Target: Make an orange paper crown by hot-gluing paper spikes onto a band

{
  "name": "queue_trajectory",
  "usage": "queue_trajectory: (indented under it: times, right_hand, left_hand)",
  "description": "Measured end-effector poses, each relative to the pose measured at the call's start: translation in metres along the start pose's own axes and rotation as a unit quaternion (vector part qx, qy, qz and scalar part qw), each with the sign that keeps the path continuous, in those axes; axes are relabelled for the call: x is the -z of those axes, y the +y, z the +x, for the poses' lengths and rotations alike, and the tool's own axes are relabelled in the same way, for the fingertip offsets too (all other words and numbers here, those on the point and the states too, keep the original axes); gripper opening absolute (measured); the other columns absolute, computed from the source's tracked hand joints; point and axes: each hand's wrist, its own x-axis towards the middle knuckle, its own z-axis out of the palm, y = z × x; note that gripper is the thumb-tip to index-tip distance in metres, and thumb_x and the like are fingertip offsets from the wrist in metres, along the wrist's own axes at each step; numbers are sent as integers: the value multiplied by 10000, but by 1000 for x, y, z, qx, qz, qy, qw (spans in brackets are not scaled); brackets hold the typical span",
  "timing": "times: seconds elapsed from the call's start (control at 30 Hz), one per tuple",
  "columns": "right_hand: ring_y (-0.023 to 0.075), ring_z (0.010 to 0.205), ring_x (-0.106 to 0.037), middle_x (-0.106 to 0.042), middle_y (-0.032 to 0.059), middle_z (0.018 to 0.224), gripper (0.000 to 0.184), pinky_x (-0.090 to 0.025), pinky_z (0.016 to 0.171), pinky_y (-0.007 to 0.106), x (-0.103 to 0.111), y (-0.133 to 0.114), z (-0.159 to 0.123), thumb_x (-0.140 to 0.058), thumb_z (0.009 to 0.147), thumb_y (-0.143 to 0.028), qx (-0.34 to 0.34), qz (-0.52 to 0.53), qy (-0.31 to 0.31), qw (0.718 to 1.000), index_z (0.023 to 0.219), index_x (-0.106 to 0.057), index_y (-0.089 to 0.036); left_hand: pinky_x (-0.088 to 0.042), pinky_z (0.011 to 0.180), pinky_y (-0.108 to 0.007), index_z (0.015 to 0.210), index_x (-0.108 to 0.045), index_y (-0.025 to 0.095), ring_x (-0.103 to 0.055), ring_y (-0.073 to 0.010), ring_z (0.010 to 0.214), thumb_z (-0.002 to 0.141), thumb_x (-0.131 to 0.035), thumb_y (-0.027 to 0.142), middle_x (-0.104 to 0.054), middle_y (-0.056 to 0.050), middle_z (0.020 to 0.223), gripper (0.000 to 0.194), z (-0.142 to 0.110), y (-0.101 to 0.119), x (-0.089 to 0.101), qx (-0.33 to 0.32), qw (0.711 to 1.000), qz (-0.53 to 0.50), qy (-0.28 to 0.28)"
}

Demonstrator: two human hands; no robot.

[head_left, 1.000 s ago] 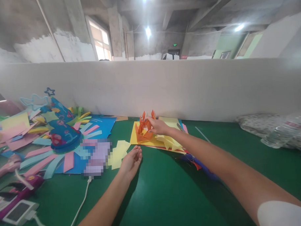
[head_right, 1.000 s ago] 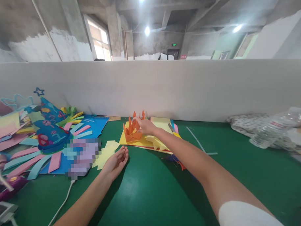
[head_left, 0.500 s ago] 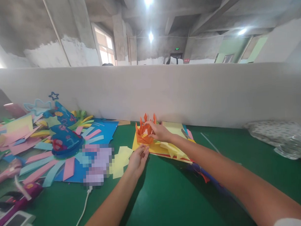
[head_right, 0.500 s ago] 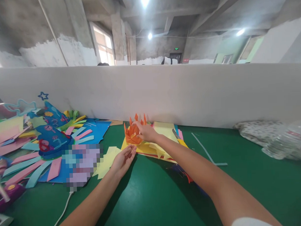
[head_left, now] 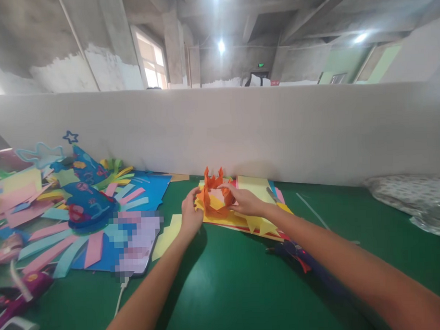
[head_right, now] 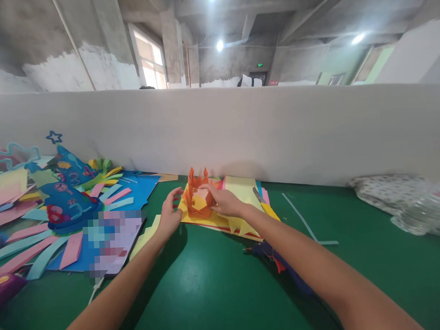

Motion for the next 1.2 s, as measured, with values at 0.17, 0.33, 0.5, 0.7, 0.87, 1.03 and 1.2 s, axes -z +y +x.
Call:
queue_trajectory:
  times: [0.17,0.33,0.5,0.7,0.87,1.03,1.2]
  right_hand:
    - [172,673,-560,-619,17,794,647,-385,611,259,1,2,4,-586,740,-166,15,12,-3,1000,1311,-289,-226]
    - [163,674,-563,-620,6,798,651,-388,625,257,3,5,5,-591,735,-156,13,50,1,999,1303,-285,-234]
    - [156,638,-545,-615,13,833,690,-389,600,256,6,3,2,-592,741,-192,-20,65,1,998,1331,-238,-244]
    - [171,655,-549,-623,31,850,757,-407,602,275,4,-5,1,-577,736,-172,-2,44,9,999,1380,-184,-228]
    - [188,890,-586,-594,67,1133,647,-449,719,287,18,8,-7,-561,785,-275,5,64,86,994,1357,-259,-255]
    - [187,851,-611,-675,50,975,264,-450,720,285,29,48,-7,-452,853,-261,-118,-10,94,988,1084,-565,-202]
    - [247,903,-605,-676,99,956,191,-448,764,336,13,73,27,-487,837,-181,-111,-51,34,992,892,-669,-163]
  left_hand:
    - [-399,908,-375,1253,-440,227,-481,-215,1018,619,-439,-20,-563,-74,1124,681,18,-5,13,-127,967,151,-163]
    - [-396,904,-402,1308,-347,167,-498,-228,967,698,-533,93,-574,-90,1012,642,25,-9,21,-145,942,235,-189]
    - [-410,849,-383,1256,-387,177,-522,-234,910,728,-561,123,-621,-49,878,559,22,-3,23,-162,933,281,-154]
    - [-426,789,-372,1202,-424,169,-535,-238,851,743,-557,112,-653,-48,829,481,10,-1,17,-161,931,319,-76]
    - [-432,782,-362,1220,-397,171,-544,-229,836,747,-552,113,-646,-43,822,501,6,-7,19,-166,935,311,-37]
    - [-433,802,-371,1252,-357,163,-544,-217,874,766,-499,108,-614,-75,931,509,5,-18,23,-159,946,283,-15]
    - [-453,757,-323,1277,-284,183,-528,-157,833,788,-436,111,-450,-125,1171,518,-16,-12,21,-118,976,180,33]
